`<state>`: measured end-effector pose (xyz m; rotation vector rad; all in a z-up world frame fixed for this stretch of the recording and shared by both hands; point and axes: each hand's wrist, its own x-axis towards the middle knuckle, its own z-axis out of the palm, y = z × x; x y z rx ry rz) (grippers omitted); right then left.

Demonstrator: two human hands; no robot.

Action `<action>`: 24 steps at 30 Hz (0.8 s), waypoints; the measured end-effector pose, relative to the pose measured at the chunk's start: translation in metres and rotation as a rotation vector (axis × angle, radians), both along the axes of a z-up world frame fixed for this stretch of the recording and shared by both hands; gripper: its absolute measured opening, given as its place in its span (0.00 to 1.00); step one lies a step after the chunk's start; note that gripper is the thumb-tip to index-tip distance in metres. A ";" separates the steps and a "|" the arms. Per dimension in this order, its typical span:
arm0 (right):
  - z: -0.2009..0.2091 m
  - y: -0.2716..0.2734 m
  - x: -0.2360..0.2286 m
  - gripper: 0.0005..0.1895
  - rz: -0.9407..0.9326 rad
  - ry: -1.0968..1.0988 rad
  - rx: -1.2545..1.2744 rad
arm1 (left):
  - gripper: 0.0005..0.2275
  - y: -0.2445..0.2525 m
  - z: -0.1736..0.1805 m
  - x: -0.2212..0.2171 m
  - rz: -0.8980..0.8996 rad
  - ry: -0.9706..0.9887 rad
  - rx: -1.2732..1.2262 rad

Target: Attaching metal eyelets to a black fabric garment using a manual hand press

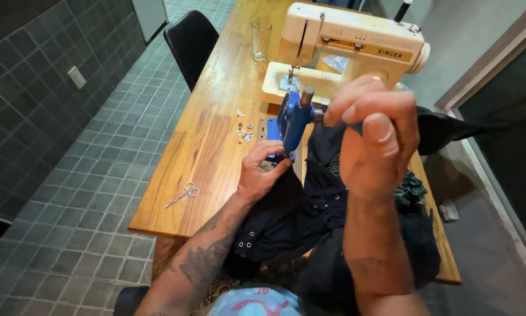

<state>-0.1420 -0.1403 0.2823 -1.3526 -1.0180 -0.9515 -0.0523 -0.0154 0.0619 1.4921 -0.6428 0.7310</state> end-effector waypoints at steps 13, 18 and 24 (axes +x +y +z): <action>-0.016 0.007 -0.004 0.16 0.000 -0.102 0.086 | 0.16 0.007 -0.027 0.010 -0.037 0.088 0.174; -0.028 0.006 -0.010 0.15 0.038 -0.055 0.108 | 0.13 0.004 -0.024 0.005 -0.068 0.099 0.151; -0.029 0.006 -0.004 0.17 0.053 -0.118 0.145 | 0.14 0.003 -0.030 0.015 -0.042 0.051 0.103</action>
